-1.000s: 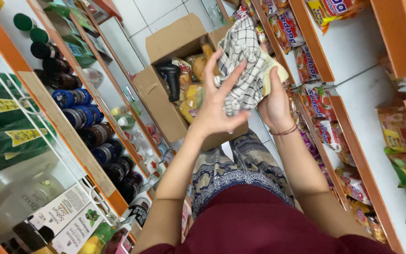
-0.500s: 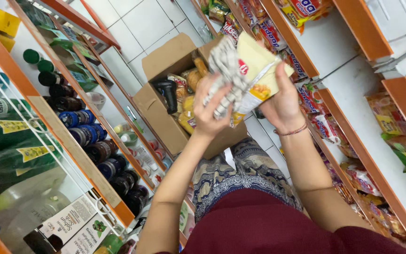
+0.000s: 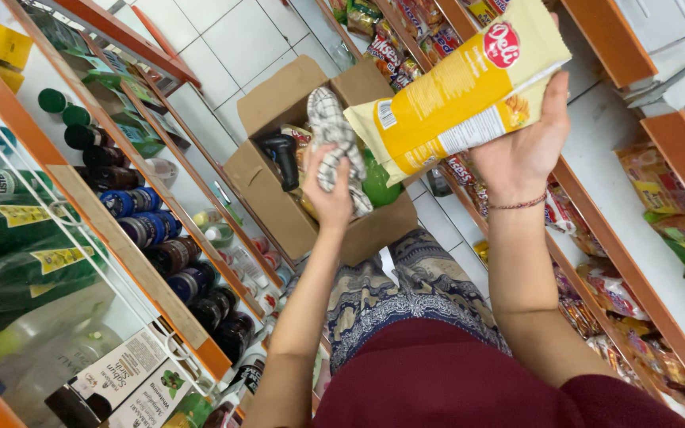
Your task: The person takes packaged food items from a cardboard box, scans them with a handheld scanner, and places them onto store shelves while also using a spray bottle on the shelves.
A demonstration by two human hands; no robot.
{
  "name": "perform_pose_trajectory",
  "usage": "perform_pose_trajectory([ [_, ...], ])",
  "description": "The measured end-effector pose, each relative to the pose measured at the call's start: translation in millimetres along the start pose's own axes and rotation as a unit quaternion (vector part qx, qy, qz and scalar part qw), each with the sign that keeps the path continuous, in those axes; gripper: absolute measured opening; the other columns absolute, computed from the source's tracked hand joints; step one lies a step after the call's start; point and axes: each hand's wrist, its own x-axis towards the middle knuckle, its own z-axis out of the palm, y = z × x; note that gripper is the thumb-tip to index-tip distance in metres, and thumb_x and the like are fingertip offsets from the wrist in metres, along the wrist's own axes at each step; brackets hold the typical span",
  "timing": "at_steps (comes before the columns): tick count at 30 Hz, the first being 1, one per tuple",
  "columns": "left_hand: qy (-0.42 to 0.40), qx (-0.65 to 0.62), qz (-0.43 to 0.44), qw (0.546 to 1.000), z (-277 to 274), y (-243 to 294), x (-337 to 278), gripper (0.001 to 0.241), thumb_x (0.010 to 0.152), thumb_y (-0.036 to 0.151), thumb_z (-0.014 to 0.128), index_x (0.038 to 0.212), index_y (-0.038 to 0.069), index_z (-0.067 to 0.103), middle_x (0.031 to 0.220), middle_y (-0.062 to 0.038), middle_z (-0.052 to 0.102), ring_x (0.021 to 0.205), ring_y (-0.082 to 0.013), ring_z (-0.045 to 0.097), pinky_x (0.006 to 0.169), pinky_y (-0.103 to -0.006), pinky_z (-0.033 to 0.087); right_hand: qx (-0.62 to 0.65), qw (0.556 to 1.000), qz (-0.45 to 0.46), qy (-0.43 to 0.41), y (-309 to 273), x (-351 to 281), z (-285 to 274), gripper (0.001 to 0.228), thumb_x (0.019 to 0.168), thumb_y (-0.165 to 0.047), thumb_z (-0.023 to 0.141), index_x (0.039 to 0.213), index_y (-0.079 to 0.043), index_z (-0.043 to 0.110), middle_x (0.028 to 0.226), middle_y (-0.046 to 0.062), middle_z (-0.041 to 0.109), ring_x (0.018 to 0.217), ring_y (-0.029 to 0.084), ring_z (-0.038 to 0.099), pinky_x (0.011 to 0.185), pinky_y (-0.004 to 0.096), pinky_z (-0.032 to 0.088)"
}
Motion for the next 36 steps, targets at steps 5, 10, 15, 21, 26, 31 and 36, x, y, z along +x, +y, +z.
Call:
perform_pose_trajectory([
  [5, -0.114, -0.324, -0.169, 0.924, 6.2, 29.5, 2.1, 0.079, 0.084, 0.019, 0.084, 0.151, 0.006, 0.043, 0.14, -0.019, 0.059, 0.13, -0.0323, 0.061, 0.113, -0.0457, 0.049, -0.085, 0.995, 0.014, -0.05, 16.7, -0.9, -14.3, 0.055, 0.117, -0.045, 0.029, 0.165, -0.021, 0.038, 0.154, 0.006, 0.054, 0.142, 0.025, 0.054, 0.124, 0.047, 0.041],
  [10, -0.127, -0.305, -0.161, 0.93, 19.9, 75.0, -9.9, 0.097, 0.076, 0.012, 0.09, 0.155, 0.004, 0.035, 0.137, -0.02, 0.055, 0.128, -0.0333, 0.057, 0.112, -0.046, 0.048, -0.124, 0.988, 0.089, 0.012, 26.2, -3.6, -33.7, 0.051, 0.114, -0.041, 0.042, 0.155, -0.01, 0.045, 0.152, 0.009, 0.056, 0.143, 0.027, 0.056, 0.126, 0.05, 0.046],
  [15, -0.092, 0.117, 0.196, 0.969, 20.9, 97.3, -17.2, 0.066, 0.071, 0.011, 0.089, 0.132, 0.018, 0.063, 0.146, -0.018, 0.049, 0.138, -0.0328, 0.052, 0.118, -0.044, 0.045, -0.227, 0.965, 0.134, -0.011, 35.2, -3.1, -39.2, 0.039, 0.113, -0.041, 0.05, 0.14, -0.013, 0.043, 0.145, 0.005, 0.056, 0.14, 0.028, 0.055, 0.121, 0.057, 0.047],
  [21, -0.293, 0.242, 0.366, 0.85, 26.6, 118.7, -13.5, 0.056, 0.079, 0.027, 0.091, 0.131, 0.034, 0.071, 0.16, -0.008, 0.041, 0.15, -0.0381, 0.041, 0.126, -0.0525, 0.035, -0.113, 0.978, 0.152, -0.09, 45.7, 1.7, -41.9, 0.061, 0.11, -0.055, 0.04, 0.154, -0.012, 0.047, 0.146, 0.013, 0.059, 0.13, 0.034, 0.063, 0.112, 0.058, 0.051],
  [26, -0.261, 0.292, 0.393, 0.832, 48.6, 141.9, -24.7, 0.051, 0.081, 0.049, 0.086, 0.129, 0.035, 0.07, 0.157, -0.011, 0.04, 0.143, -0.0417, 0.038, 0.121, -0.0638, 0.029, -0.146, 0.969, 0.156, -0.123, 42.0, 3.3, -67.6, 0.067, 0.109, -0.059, 0.039, 0.155, -0.01, 0.047, 0.142, 0.017, 0.06, 0.125, 0.033, 0.063, 0.108, 0.052, 0.051],
  [31, -0.153, 0.297, 0.37, 0.867, 53.9, 150.8, -3.8, 0.041, 0.09, 0.029, 0.081, 0.13, 0.032, 0.071, 0.158, -0.012, 0.042, 0.144, -0.0384, 0.044, 0.123, -0.0508, 0.039, -0.176, 0.963, 0.183, -0.089, 53.6, -19.9, -119.2, 0.062, 0.115, -0.055, 0.041, 0.157, -0.009, 0.046, 0.14, 0.017, 0.061, 0.124, 0.031, 0.062, 0.106, 0.047, 0.051],
  [36, -0.109, 0.271, 0.3, 0.908, 50.6, 147.5, 12.1, 0.033, 0.099, 0.022, 0.08, 0.132, 0.026, 0.074, 0.153, -0.008, 0.054, 0.132, -0.0255, 0.056, 0.111, -0.038, 0.045, -0.169, 0.954, 0.209, -0.132, 61.0, -30.5, -147.4, 0.058, 0.118, -0.051, 0.042, 0.156, -0.008, 0.046, 0.137, 0.018, 0.062, 0.121, 0.029, 0.062, 0.103, 0.043, 0.052],
])
